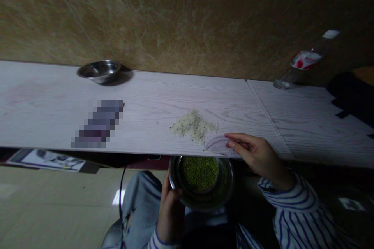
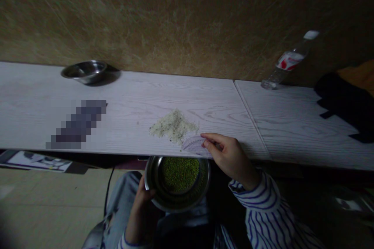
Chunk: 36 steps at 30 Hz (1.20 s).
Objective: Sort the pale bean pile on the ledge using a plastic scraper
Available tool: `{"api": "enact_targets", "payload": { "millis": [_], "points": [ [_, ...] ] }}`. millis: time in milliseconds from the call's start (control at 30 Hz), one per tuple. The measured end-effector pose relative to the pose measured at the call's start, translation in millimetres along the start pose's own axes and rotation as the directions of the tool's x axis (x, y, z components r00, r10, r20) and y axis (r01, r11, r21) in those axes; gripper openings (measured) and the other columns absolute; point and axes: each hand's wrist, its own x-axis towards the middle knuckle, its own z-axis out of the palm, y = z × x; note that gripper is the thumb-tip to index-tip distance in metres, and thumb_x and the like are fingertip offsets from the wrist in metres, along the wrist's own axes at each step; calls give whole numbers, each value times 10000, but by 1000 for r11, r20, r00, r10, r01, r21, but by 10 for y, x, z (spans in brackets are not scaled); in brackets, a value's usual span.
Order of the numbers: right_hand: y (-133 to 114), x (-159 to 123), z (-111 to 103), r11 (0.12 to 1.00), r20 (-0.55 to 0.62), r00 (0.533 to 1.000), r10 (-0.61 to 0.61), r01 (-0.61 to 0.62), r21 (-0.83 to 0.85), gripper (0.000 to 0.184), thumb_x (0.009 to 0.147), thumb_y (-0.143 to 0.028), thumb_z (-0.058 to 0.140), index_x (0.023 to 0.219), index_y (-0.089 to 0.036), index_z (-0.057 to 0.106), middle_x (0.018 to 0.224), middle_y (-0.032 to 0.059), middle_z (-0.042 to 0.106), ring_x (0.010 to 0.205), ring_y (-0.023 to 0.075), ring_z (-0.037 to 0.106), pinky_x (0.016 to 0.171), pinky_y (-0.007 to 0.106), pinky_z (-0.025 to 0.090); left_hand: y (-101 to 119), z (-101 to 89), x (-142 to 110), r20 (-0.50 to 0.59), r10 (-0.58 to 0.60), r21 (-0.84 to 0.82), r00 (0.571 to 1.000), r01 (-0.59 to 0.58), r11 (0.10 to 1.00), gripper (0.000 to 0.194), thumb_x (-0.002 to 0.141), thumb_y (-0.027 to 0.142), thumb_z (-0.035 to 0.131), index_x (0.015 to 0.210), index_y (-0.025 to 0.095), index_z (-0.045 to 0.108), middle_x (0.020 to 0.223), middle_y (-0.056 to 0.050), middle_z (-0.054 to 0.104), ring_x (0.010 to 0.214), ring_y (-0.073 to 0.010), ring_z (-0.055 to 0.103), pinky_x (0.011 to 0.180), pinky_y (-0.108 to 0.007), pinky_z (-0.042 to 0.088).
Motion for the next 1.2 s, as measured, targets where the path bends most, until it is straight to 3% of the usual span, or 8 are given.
{"api": "enact_targets", "payload": {
  "millis": [367, 533, 767, 1033, 1200],
  "points": [
    [83, 110, 77, 998, -36, 998, -42, 40, -39, 258, 831, -308, 678, 1002, -184, 827, 948, 105, 826, 928, 269, 782, 891, 404, 629, -36, -54, 21, -3, 17, 14, 1000, -17, 1000, 617, 726, 256, 713, 1340, 297, 673, 1188, -70, 734, 1129, -322, 636, 1024, -446, 471],
    [69, 134, 45, 998, -49, 997, -53, 51, -35, 284, 825, -317, 673, 1019, -172, 822, 959, 112, 824, 944, 276, 776, 909, 419, 619, -6, -27, 11, 24, 10, -8, 1000, -10, 1000, 613, 732, 253, 701, 1342, 301, 670, 1229, -65, 725, 1198, -328, 608, 1062, -445, 440],
    [33, 132, 181, 996, -10, 997, -73, 73, -57, 277, 851, -301, 652, 1036, -185, 822, 971, 103, 826, 930, 260, 776, 895, 409, 622, -1, -19, 17, 5, 11, -13, 1000, -11, 1000, 534, 717, 240, 717, 1247, 300, 728, 1219, -60, 734, 1256, -341, 582, 1082, -447, 438],
    [162, 282, -6, 997, -115, 991, -67, 63, -43, 307, 831, -389, 702, 1029, -186, 818, 948, 110, 825, 900, 278, 782, 885, 424, 625, 9, -18, 18, 38, 10, -5, 999, -10, 1000, 656, 718, 250, 706, 1369, 322, 658, 1216, -69, 732, 1204, -340, 612, 1005, -435, 499],
    [107, 334, 86, 997, -68, 995, -67, 63, -53, 282, 834, -334, 680, 1031, -184, 816, 923, 107, 823, 886, 273, 783, 867, 415, 629, 14, -5, 5, 41, 23, -2, 999, -23, 1000, 687, 720, 256, 707, 1399, 332, 634, 1232, -62, 729, 1213, -336, 610, 1024, -432, 484]
  ]
}}
